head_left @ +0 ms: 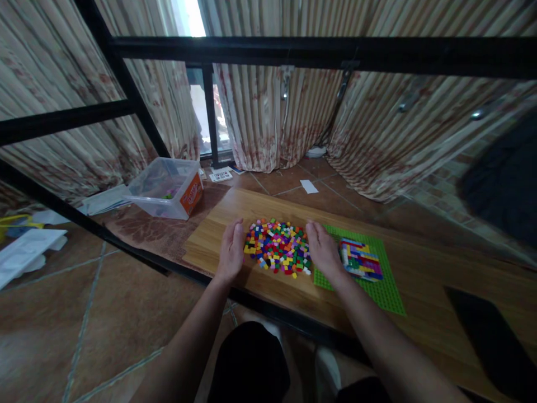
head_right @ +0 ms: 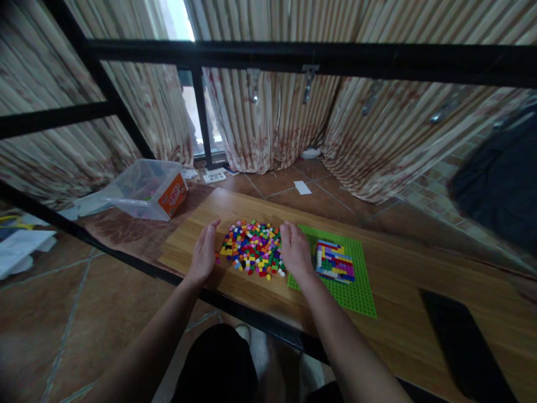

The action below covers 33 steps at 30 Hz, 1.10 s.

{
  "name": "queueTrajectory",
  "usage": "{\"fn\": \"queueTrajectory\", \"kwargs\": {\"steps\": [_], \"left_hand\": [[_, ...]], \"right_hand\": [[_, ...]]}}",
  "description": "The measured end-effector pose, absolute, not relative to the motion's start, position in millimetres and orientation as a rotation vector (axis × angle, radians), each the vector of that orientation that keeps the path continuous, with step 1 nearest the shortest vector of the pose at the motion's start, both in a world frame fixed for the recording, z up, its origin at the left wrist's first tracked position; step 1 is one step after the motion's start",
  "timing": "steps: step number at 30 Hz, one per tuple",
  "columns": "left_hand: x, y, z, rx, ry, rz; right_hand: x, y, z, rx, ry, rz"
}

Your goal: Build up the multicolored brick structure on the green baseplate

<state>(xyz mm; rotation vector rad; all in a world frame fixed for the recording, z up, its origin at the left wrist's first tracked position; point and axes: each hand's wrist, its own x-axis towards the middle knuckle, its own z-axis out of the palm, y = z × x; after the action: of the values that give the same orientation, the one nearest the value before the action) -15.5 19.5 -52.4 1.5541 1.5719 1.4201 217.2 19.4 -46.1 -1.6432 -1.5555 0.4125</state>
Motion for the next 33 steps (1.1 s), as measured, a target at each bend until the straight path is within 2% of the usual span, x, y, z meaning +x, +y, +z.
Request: {"fn": "queueTrajectory", "kwargs": {"steps": [5,11,19,26,33], "left_hand": [[9,8,-57,1.56,1.704,1.437],[33,10,-56,1.566,1.682,1.443],[8,-11,-63,1.569,1.603,1.516],[-12,-74,-61,1.992,1.681,1.123],[-6,-68,-57,2.07,1.827,0.931]], "right_hand": [[195,7,-62,-1.71,-1.565,0.336],[163,17,-59,-1.682,-1.451,0.387],[179,-18,-46,-1.675,-1.483,0.289],[202,-90,-54,-1.823,-1.743,0.172],[190,-73,-45,-2.008,-1.865,0.289]]}}
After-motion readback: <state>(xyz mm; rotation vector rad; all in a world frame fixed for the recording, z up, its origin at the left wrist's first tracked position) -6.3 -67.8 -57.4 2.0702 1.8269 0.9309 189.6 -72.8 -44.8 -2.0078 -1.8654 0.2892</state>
